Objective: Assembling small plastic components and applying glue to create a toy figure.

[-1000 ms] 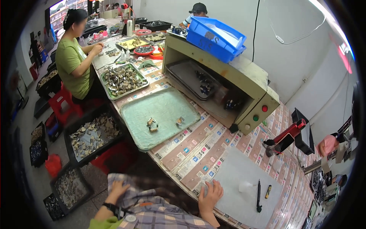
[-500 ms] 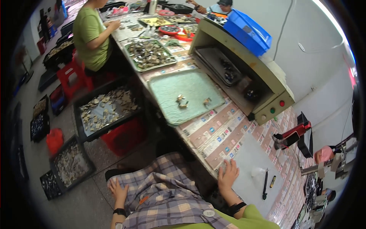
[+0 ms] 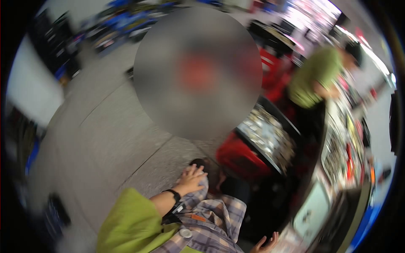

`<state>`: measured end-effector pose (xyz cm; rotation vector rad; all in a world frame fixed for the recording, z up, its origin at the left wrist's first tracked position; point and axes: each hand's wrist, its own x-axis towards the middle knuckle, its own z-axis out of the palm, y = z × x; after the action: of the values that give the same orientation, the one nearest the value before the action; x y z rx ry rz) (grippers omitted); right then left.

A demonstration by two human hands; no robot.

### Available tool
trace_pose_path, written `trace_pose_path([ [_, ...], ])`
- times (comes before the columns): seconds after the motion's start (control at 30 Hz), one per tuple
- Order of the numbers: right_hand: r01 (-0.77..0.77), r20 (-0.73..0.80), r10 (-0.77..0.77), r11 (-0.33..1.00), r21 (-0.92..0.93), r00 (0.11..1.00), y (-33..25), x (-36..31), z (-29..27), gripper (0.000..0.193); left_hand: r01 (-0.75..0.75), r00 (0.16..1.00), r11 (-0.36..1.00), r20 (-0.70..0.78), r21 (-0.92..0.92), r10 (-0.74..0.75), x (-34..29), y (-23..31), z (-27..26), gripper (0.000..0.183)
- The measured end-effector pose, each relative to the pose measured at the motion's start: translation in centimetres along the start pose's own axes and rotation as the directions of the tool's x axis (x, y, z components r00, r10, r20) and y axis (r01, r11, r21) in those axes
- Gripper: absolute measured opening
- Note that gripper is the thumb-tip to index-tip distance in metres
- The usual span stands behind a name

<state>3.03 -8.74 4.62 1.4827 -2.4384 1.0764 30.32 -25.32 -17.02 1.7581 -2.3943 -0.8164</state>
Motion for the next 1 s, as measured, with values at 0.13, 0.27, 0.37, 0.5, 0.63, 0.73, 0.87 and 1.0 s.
trace_pose_path([
  [0.13,0.016,0.418,-0.178,0.931,0.364,0.891,3.1,3.2,8.4,0.017,0.186,0.977,0.982,-0.098,-0.041,-0.189,-4.3,-1.4,-0.6,0.065],
  [0.27,-0.149,0.655,-0.274,0.845,0.514,0.704,-6.7,7.3,16.4,0.005,0.311,0.933,0.949,-0.175,-0.052,-0.316,-8.5,-4.2,0.8,0.066],
  [0.37,-0.220,0.692,-0.355,0.772,0.596,0.629,-13.1,10.0,21.2,0.008,0.293,0.946,0.956,-0.137,-0.020,-0.293,-6.0,-3.8,0.9,0.059],
  [0.5,-0.222,0.859,-0.362,0.861,0.457,0.362,-21.7,9.6,28.3,0.020,0.291,0.951,0.956,-0.097,-0.042,-0.294,-5.6,-5.5,-0.2,0.049],
  [0.63,-0.084,0.840,-0.481,0.854,0.514,0.252,-28.2,6.9,34.9,0.019,0.372,0.927,0.913,0.026,-0.164,-0.373,-6.7,-8.9,0.4,0.044],
  [0.73,-0.060,0.854,-0.509,0.854,0.517,0.107,-34.5,6.2,37.2,0.023,0.451,0.893,0.847,0.164,-0.282,-0.420,-8.5,-11.5,-4.1,0.041],
  [0.87,-0.158,0.889,-0.450,0.887,0.434,-0.083,-42.0,3.3,41.8,0.030,0.531,0.708,0.120,0.361,-0.839,-0.607,-10.9,-20.5,1.0,0.042],
  [1.0,-0.261,0.913,-0.382,0.904,0.337,-0.143,-48.7,1.2,46.4,0.031,0.441,0.494,-0.093,0.329,-0.892,-0.805,-14.0,-30.1,-12.1,0.035],
])
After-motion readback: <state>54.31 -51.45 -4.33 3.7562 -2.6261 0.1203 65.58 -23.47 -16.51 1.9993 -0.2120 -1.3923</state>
